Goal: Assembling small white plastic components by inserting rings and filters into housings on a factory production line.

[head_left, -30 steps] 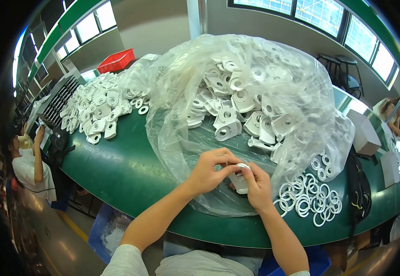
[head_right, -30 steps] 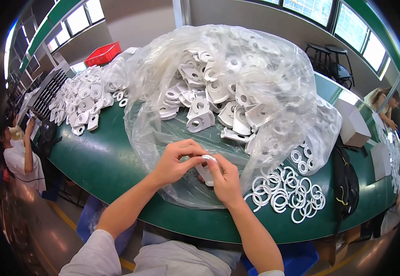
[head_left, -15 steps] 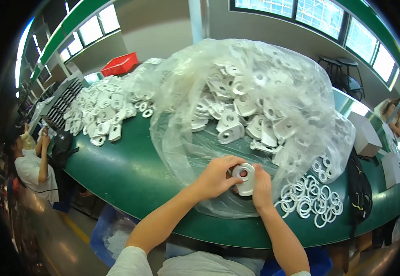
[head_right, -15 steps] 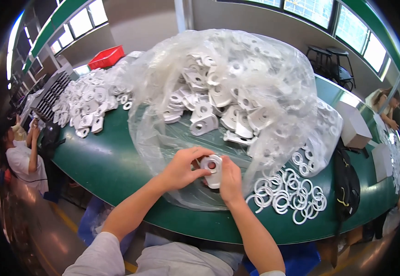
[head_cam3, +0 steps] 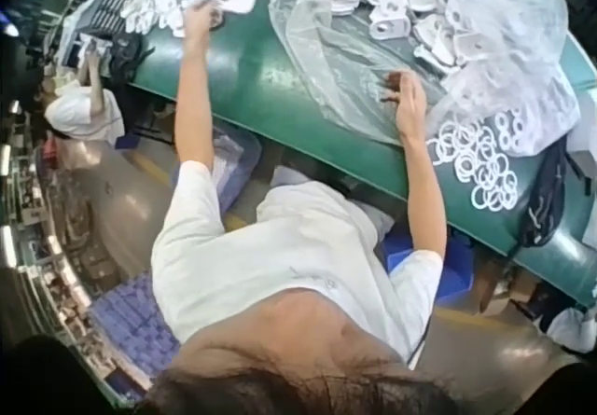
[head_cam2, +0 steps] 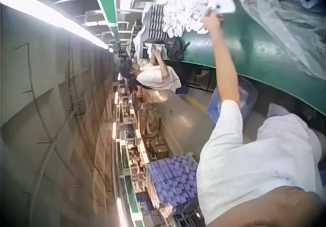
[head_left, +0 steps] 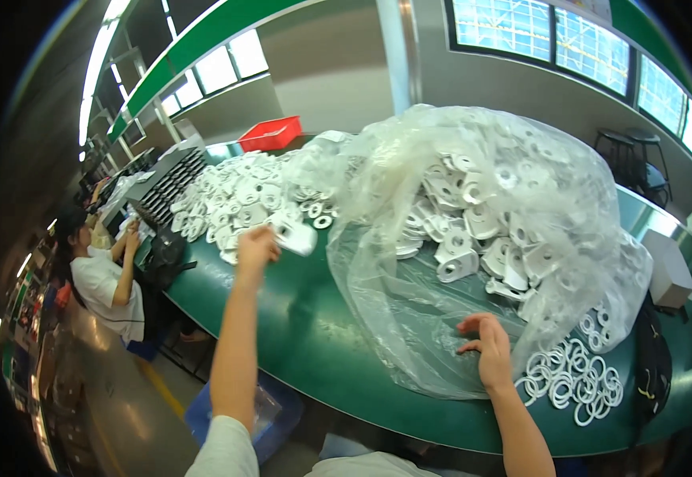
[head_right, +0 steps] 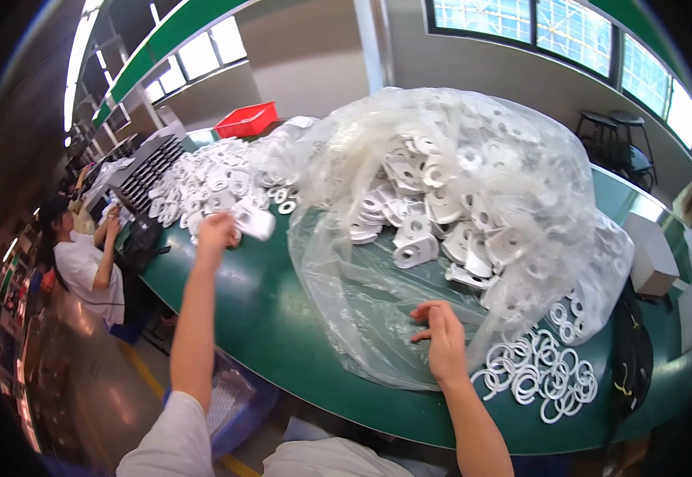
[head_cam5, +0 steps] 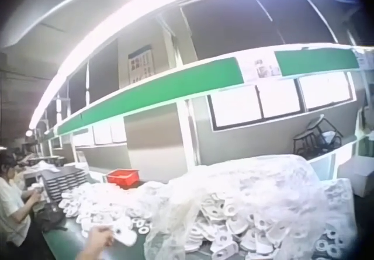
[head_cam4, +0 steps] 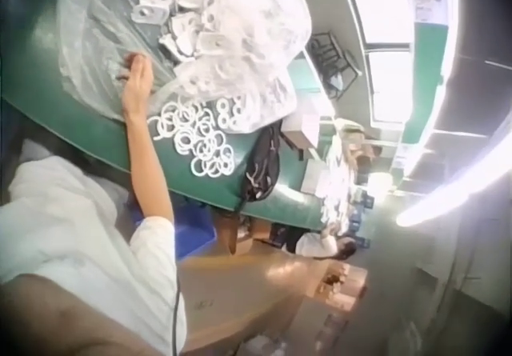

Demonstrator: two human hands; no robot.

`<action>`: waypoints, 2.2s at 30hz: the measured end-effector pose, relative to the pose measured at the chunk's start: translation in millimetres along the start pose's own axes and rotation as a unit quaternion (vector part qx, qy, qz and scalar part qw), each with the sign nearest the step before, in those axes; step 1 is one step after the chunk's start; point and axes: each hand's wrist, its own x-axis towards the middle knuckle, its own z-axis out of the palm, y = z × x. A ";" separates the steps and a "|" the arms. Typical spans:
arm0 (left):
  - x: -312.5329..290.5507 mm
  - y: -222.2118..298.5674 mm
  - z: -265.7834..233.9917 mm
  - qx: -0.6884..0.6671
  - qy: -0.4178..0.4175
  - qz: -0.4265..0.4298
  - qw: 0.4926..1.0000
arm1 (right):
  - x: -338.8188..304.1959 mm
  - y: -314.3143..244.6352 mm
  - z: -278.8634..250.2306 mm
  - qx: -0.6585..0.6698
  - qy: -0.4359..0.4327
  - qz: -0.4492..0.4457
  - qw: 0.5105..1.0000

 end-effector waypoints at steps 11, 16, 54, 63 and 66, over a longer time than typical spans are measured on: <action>-97.5 31.5 204.9 0.196 -0.171 0.294 0.920 | 0.6 -0.5 -5.0 -0.013 -0.012 0.016 1.000; -97.0 23.0 247.3 0.199 -0.191 0.324 0.905 | 0.5 1.5 0.9 -0.004 0.011 0.024 1.000; -172.4 91.6 247.1 0.224 -0.214 0.595 0.741 | 10.5 4.7 -8.6 0.179 0.020 0.067 0.981; -169.2 69.6 240.5 0.288 -0.299 0.613 0.673 | 8.6 6.4 -7.8 0.165 0.027 0.046 0.985; -171.1 70.1 239.8 0.283 -0.303 0.600 0.685 | 7.9 6.4 -10.1 0.155 0.032 0.037 0.987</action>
